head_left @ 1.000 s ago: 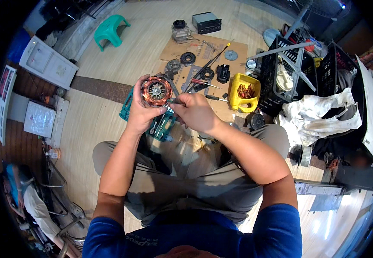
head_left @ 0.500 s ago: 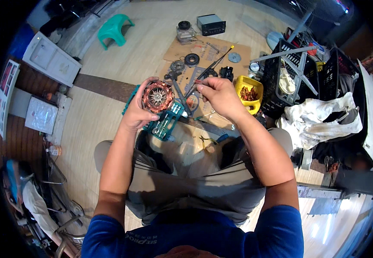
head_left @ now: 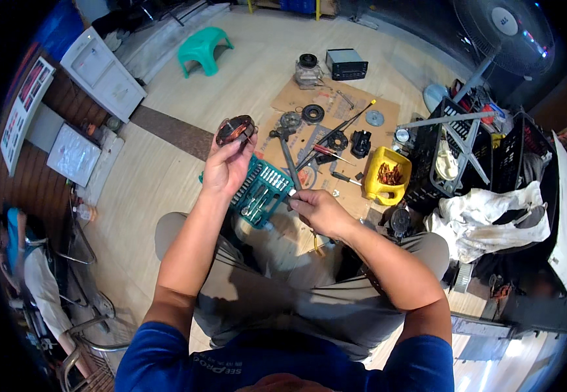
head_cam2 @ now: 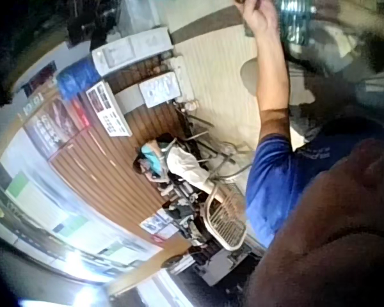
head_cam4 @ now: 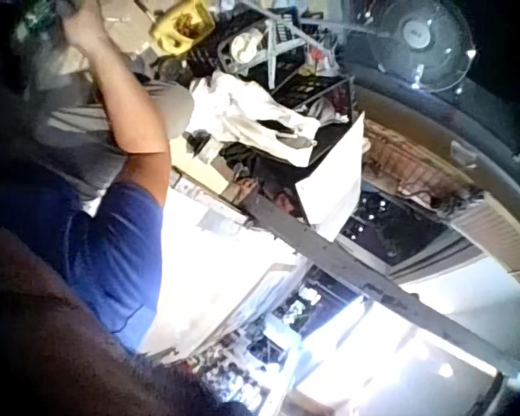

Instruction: The person disassembles components of a motor by hand, removing a connector and extracting a small internal rotor and shaft.

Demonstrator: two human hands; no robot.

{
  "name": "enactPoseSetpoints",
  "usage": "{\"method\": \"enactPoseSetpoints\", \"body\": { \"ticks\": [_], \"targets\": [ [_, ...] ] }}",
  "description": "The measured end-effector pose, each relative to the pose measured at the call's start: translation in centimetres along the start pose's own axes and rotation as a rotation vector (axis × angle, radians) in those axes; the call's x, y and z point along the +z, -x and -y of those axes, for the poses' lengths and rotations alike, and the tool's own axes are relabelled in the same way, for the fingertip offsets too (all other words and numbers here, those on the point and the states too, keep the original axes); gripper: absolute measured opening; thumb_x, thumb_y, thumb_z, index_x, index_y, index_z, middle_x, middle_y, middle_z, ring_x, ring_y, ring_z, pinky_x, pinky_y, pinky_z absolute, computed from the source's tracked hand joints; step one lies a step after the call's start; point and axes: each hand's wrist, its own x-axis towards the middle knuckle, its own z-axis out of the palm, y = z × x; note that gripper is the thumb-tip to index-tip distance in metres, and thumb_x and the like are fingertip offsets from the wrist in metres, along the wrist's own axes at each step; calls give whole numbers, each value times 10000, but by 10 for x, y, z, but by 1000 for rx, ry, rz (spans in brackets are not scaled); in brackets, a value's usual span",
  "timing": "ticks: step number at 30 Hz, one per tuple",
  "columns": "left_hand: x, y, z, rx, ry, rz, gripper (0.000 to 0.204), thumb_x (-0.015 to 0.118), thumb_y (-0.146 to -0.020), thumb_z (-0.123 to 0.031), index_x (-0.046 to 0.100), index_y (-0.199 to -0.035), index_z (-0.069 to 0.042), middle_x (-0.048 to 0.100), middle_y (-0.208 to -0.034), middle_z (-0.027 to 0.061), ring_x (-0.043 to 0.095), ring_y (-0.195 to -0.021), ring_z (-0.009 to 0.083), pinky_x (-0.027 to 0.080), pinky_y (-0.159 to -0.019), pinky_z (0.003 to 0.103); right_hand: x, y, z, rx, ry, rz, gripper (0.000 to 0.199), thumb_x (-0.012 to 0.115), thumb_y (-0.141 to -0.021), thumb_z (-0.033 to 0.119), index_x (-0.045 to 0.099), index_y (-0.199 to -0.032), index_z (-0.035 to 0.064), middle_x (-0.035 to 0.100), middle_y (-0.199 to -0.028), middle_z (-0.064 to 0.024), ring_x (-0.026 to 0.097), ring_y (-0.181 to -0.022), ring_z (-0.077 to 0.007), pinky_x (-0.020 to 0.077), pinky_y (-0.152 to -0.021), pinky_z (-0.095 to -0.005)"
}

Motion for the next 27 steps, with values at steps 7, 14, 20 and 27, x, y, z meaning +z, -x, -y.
{"method": "enactPoseSetpoints", "body": {
  "ticks": [7,14,20,27],
  "targets": [
    [19,10,-2,-17,-221,113,754,639,-709,100,338,-1372,-94,523,-1258,152,545,-1159,327,468,-995,459,-24,12,19,-48,132,76,324,563,-937,279,617,-1124,20,647,-815,-120,602,-767,-188,484,-748,-328],
    [28,24,20,1,-480,240,906,731,-603,76,312,-1397,-49,499,-1308,129,534,-1196,276,439,-1034,428,-27,11,43,-245,81,-404,365,616,-904,161,563,-1194,-55,678,-912,-137,608,-765,-136,496,-699,-284],
    [48,30,33,-86,-603,169,1025,705,-506,177,285,-1412,-51,475,-1323,125,510,-1224,250,425,-1053,377,-5,-1,27,-253,-351,-127,194,575,-929,67,623,-1104,-3,616,-782,29,515,-643,-32,420,-551,-210],
    [32,23,21,4,-845,263,973,799,-571,67,292,-1396,-23,465,-1296,123,499,-1208,228,423,-1037,358,-23,5,36,-179,-61,-118,140,552,-959,134,635,-926,26,565,-704,28,467,-611,-33,384,-533,-200]
  ]
}}
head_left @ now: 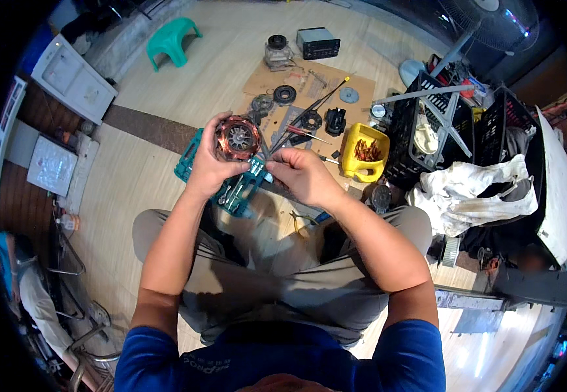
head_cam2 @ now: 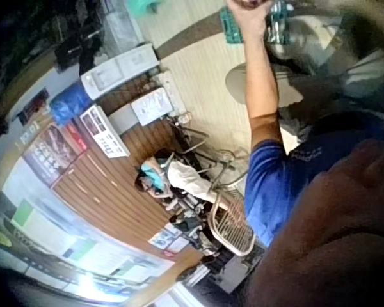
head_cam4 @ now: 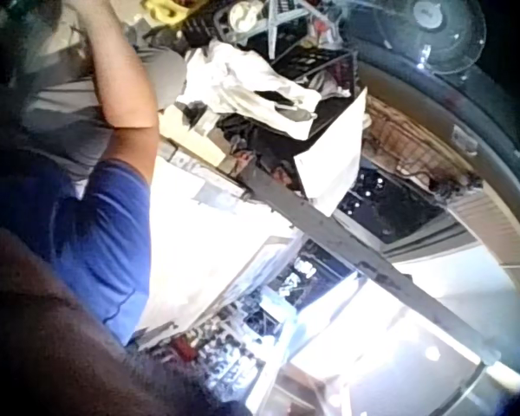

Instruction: The person disassembles components of a motor by hand, removing a connector and extracting a small internal rotor and shaft.

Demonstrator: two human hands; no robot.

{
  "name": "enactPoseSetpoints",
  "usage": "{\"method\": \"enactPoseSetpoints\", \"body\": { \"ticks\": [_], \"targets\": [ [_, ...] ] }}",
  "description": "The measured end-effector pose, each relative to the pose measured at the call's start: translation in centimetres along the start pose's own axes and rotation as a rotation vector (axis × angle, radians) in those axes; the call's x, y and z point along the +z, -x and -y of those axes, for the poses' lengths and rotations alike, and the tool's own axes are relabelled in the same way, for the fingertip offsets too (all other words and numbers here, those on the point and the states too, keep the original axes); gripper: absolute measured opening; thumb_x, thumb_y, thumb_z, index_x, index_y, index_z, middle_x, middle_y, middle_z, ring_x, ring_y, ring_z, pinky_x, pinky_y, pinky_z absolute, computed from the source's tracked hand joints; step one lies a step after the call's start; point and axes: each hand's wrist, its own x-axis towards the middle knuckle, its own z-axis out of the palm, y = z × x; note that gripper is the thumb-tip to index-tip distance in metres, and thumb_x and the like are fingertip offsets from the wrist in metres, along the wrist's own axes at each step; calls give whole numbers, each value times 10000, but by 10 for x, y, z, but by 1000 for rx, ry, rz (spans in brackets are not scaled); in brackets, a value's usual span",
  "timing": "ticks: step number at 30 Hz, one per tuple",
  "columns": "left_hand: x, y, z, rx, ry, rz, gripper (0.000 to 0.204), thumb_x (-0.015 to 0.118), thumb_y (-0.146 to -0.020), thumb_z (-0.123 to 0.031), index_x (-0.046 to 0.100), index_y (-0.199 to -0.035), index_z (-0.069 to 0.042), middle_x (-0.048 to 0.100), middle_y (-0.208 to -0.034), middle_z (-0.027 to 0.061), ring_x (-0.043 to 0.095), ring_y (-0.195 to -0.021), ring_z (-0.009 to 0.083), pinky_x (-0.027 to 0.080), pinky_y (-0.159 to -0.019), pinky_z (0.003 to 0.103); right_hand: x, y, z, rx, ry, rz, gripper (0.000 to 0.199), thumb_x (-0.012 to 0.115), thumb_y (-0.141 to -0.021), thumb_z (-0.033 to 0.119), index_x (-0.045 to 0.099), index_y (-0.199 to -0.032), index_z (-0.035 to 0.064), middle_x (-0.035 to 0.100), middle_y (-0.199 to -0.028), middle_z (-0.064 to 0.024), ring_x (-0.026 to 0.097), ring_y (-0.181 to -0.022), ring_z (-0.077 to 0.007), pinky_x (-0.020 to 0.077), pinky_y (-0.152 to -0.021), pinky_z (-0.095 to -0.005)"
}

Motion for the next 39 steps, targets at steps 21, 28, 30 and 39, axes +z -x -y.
{"method": "enactPoseSetpoints", "body": {
  "ticks": [21,28,30,39],
  "targets": [
    [-30,-9,2,-40,794,34,693,682,-709,-72,413,-1342,17,535,-1274,204,536,-1166,357,413,-1040,464,-11,1,-6,294,-253,-279,174,567,-957,219,617,-839,100,434,-559,72,334,-435,-50,237,-395,-220],
    [-44,-11,6,-19,893,-234,477,598,-812,-52,473,-1244,108,548,-1260,236,527,-1177,406,404,-1062,476,-3,10,-14,471,-350,31,183,530,-976,219,605,-860,99,471,-586,18,371,-432,-75,266,-392,-232],
    [-42,-13,4,-27,839,-217,439,588,-822,-44,483,-1224,95,559,-1238,232,536,-1168,408,414,-1055,477,-5,9,-26,517,-371,108,184,521,-979,215,606,-870,93,516,-607,-3,405,-439,-83,306,-405,-232],
    [-11,-3,-3,69,336,-105,876,742,-633,72,280,-1370,-33,488,-1268,156,541,-1172,301,452,-1018,414,-32,6,1,-332,709,-592,331,617,-885,155,595,-1162,-23,650,-1019,-238,636,-989,-335,485,-860,-385]
  ]
}}
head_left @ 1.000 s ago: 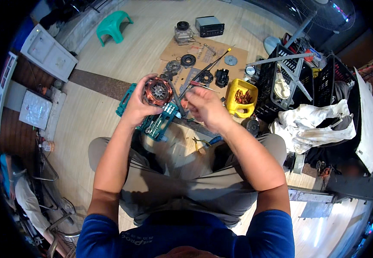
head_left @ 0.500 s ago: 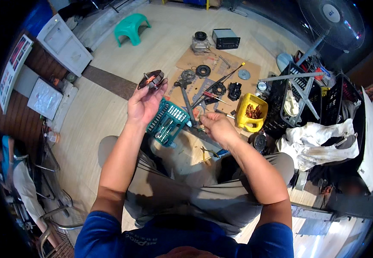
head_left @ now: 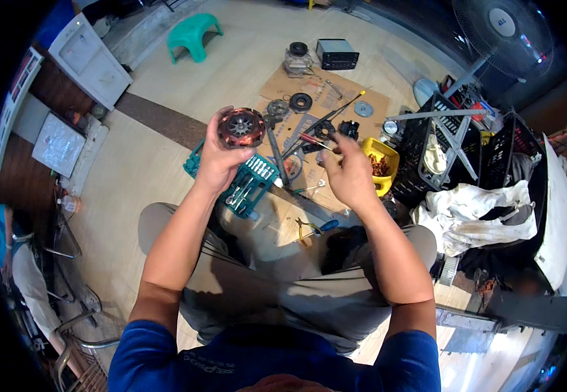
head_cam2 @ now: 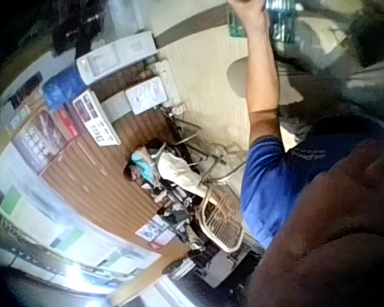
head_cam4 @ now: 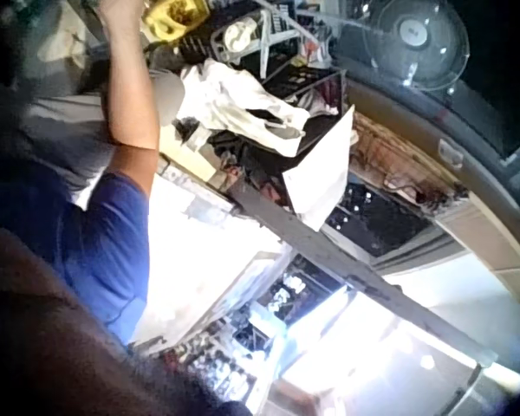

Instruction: The person disassembles components of a motor by hand, removing a connector and extracting a small internal rotor and shaft.

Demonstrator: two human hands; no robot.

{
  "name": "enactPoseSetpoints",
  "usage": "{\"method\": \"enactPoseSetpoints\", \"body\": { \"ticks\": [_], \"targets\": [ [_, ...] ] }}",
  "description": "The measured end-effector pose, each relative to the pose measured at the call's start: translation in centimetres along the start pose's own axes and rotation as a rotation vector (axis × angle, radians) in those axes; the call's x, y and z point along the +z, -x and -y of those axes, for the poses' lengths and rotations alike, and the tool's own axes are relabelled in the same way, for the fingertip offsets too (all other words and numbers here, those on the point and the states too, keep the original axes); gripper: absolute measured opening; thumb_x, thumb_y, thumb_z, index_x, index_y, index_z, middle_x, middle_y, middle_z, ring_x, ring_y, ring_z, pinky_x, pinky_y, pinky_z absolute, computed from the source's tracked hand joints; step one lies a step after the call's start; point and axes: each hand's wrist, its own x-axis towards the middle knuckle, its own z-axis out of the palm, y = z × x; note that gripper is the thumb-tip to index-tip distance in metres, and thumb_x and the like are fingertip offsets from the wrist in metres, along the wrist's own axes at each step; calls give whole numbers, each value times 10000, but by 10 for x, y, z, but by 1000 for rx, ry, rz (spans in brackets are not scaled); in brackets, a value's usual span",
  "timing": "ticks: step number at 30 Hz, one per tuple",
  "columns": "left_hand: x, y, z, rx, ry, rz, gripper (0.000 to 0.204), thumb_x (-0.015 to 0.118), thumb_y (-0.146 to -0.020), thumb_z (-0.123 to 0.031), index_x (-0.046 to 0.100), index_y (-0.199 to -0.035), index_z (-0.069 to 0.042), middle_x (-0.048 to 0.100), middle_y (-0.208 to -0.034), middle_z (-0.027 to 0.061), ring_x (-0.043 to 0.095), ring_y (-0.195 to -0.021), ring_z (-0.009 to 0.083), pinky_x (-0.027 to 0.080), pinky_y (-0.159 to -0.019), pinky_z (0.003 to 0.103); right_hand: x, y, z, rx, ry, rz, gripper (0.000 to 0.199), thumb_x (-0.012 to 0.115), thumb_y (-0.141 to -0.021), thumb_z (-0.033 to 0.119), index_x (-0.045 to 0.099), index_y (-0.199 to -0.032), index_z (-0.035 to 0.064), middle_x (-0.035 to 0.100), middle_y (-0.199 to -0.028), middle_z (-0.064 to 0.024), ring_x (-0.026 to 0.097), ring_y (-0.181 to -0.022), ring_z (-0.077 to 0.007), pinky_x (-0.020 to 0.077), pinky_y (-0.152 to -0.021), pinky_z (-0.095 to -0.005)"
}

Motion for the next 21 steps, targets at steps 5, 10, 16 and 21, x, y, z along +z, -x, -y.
{"method": "enactPoseSetpoints", "body": {
  "ticks": [5,10,16,21],
  "targets": [
    [18,7,11,-65,-180,20,961,757,-569,149,268,-1376,-31,463,-1290,138,515,-1194,235,449,-1020,360,14,10,21,7,-414,122,348,638,-874,76,576,-1206,-7,659,-1009,-161,640,-888,-218,502,-784,-301],
    [23,8,12,-74,-185,66,960,754,-573,166,262,-1375,-26,447,-1303,129,512,-1196,226,440,-1030,356,45,21,29,-3,-386,105,251,654,-856,73,601,-1077,-33,670,-879,-164,651,-788,-197,510,-723,-294],
    [21,8,10,-62,-261,45,969,794,-584,106,258,-1380,-27,454,-1297,126,506,-1204,219,443,-1028,360,51,26,25,397,-894,420,114,607,-899,72,613,-973,-15,599,-680,-51,550,-563,-118,450,-530,-270],
    [14,8,11,-58,-146,31,934,789,-581,95,298,-1368,-19,474,-1284,123,510,-1200,225,444,-1024,358,31,16,23,272,-749,576,94,559,-948,86,602,-980,9,540,-664,12,496,-552,-61,442,-513,-218]
  ]
}}
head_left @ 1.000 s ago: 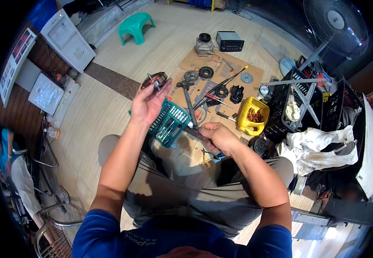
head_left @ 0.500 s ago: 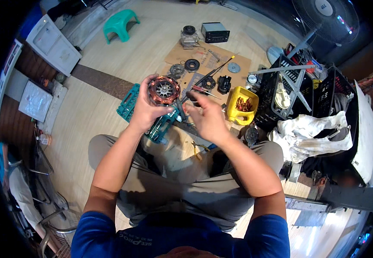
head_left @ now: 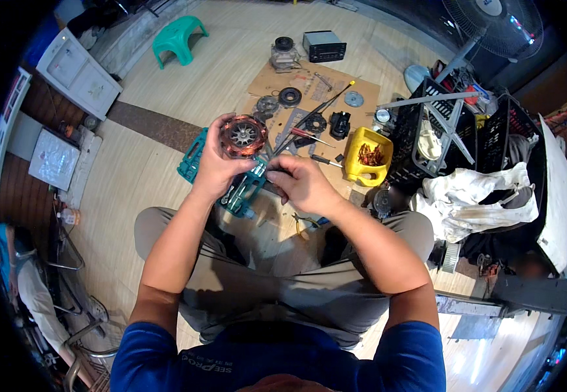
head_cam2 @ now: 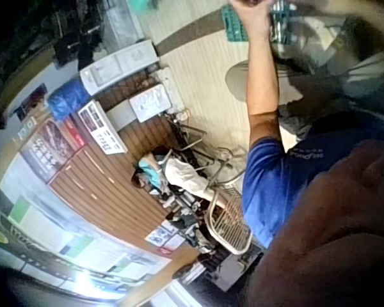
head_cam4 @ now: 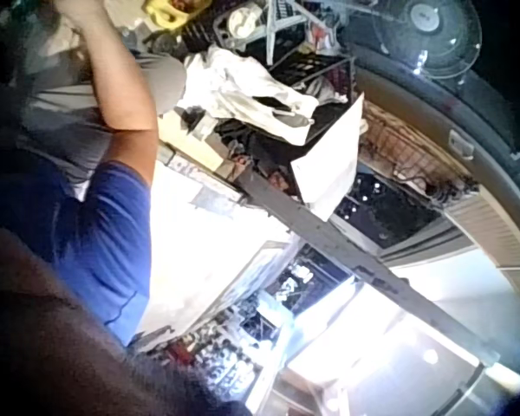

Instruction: The person disassembles components of a motor by hand, removing a connector and extracting a small internal rotor and shaft.

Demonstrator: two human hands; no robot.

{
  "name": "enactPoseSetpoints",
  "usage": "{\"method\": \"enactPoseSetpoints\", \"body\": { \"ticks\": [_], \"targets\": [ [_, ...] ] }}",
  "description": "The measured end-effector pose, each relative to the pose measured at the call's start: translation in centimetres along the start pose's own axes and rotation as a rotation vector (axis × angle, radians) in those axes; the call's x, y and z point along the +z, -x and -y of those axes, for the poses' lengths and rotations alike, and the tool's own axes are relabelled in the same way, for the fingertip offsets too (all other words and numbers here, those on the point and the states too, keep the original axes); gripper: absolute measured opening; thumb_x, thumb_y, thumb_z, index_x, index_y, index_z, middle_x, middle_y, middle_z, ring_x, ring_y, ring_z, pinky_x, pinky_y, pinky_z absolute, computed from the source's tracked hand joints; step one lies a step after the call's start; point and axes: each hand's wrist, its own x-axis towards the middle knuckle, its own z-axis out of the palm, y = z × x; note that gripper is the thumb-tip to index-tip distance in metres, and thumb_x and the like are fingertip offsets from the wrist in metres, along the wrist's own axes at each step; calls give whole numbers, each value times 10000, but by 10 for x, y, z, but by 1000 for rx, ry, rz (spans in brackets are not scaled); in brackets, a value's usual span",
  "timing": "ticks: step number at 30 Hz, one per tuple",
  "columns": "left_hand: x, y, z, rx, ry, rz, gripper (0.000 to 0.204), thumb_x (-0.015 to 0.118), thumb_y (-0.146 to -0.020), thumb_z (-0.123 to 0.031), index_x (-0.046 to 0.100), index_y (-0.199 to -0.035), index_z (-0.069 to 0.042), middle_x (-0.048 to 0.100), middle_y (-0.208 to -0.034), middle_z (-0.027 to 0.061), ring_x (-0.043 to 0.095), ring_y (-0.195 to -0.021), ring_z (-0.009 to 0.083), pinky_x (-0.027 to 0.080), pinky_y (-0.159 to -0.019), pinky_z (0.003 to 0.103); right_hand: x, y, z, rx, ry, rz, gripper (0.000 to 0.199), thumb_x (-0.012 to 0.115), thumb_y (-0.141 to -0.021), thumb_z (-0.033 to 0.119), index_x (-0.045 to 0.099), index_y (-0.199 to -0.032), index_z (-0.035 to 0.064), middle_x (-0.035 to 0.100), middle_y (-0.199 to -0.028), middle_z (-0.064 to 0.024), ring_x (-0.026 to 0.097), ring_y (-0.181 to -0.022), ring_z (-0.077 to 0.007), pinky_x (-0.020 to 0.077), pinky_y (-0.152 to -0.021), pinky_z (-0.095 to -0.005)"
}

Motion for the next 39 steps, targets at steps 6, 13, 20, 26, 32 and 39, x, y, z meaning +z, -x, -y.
{"method": "enactPoseSetpoints", "body": {
  "ticks": [6,13,20,26,32,39],
  "targets": [
    [-3,-1,0,-47,-41,17,941,777,-574,89,301,-1378,-19,487,-1281,129,514,-1200,235,434,-1027,367,-12,6,23,34,-136,95,85,556,-948,89,598,-953,15,542,-662,-2,514,-550,-83,448,-513,-238],
    [-18,-4,-10,-137,-29,107,1000,808,-511,15,321,-1384,-5,511,-1278,138,534,-1189,245,409,-1056,366,-51,11,33,115,-575,-2,96,557,-954,140,588,-986,54,593,-757,-10,494,-572,-70,426,-473,-229],
    [-33,-6,-15,-224,218,302,1010,807,-471,-76,351,-1366,32,519,-1286,188,528,-1192,310,396,-1053,398,-60,21,40,306,-349,-103,116,569,-948,147,541,-844,104,487,-674,48,351,-489,-38,247,-409,-196],
    [-37,-14,-16,-105,514,159,784,718,-635,-134,410,-1343,6,536,-1269,206,557,-1108,332,456,-930,432,-45,26,32,409,-216,-12,112,573,-950,165,607,-892,74,450,-603,57,344,-466,-40,255,-411,-201],
    [-47,-21,-10,-49,586,-40,609,653,-749,-81,438,-1310,15,536,-1268,220,533,-1164,356,420,-1025,477,-37,26,12,477,-108,169,107,565,-941,121,645,-961,52,533,-686,38,471,-555,-48,382,-491,-211],
    [-24,-9,-16,-29,293,8,812,699,-641,78,326,-1357,-10,519,-1254,171,526,-1193,297,445,-1019,460,-60,27,19,-36,736,-224,399,660,-883,245,594,-1168,-26,670,-1024,-198,641,-921,-199,494,-814,-322]
  ]
}}
